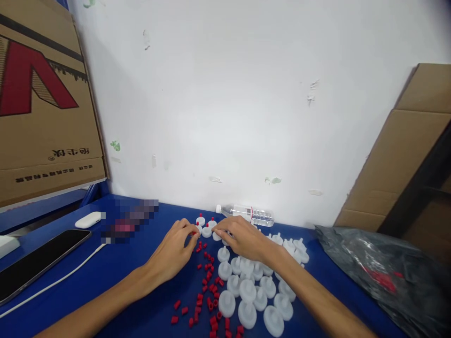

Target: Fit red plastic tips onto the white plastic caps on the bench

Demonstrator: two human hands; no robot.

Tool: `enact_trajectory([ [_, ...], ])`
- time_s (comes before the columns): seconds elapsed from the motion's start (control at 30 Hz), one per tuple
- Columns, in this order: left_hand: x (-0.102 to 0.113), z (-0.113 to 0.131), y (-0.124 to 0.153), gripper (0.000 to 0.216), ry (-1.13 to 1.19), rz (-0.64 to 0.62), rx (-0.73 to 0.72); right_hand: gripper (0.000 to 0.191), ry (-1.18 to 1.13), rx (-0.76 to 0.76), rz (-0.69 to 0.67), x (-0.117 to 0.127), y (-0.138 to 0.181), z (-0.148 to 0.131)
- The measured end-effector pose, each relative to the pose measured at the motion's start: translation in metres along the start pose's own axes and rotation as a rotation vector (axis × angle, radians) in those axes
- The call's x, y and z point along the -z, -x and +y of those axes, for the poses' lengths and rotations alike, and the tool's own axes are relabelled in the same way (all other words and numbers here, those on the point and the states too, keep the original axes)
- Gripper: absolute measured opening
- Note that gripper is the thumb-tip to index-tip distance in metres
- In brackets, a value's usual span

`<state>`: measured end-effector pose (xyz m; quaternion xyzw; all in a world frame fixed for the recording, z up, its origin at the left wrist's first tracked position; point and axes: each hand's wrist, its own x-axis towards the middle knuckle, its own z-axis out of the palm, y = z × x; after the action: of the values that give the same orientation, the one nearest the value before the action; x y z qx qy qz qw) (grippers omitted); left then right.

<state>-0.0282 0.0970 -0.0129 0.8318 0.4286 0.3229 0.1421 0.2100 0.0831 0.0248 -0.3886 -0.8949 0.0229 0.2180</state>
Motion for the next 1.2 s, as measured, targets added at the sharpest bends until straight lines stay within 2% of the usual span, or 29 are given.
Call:
enact_trajectory([
  [0.1,0.001,0.000,0.001,0.036,-0.022,-0.010,-0.011,0.031,0.011,0.009,-0.014,-0.002,-0.001,-0.002],
  [0.27,0.001,0.000,0.001,0.036,-0.041,-0.005,-0.032,0.040,0.066,-0.086,0.019,0.004,-0.001,0.004],
  [0.5,-0.003,-0.004,0.000,0.025,-0.066,0.008,-0.042,0.050,0.043,-0.139,-0.059,-0.009,0.002,0.011],
  [0.6,0.002,-0.002,-0.001,0.028,-0.060,0.026,-0.039,0.043,0.012,-0.129,-0.008,-0.003,-0.002,0.006],
  [0.7,0.011,0.005,-0.002,0.033,-0.037,0.068,-0.037,0.026,-0.006,-0.131,0.078,0.009,-0.007,-0.007],
  [0.8,0.017,0.014,-0.001,0.032,-0.005,0.080,-0.048,0.019,-0.032,-0.091,0.090,0.019,-0.009,-0.023],
  [0.93,0.019,0.022,0.002,0.028,0.027,0.041,-0.107,0.043,-0.056,0.004,0.032,0.020,-0.010,-0.044],
  [1.0,0.019,0.023,0.003,0.031,0.044,0.013,-0.147,0.043,-0.042,0.024,0.022,0.017,-0.010,-0.050],
  [1.1,0.018,0.022,0.003,0.036,0.074,-0.006,-0.170,0.031,-0.019,0.070,-0.001,0.012,-0.011,-0.050],
  [1.2,0.020,0.021,0.002,0.043,0.103,0.044,-0.096,0.027,0.007,0.122,-0.031,0.011,-0.013,-0.035],
])
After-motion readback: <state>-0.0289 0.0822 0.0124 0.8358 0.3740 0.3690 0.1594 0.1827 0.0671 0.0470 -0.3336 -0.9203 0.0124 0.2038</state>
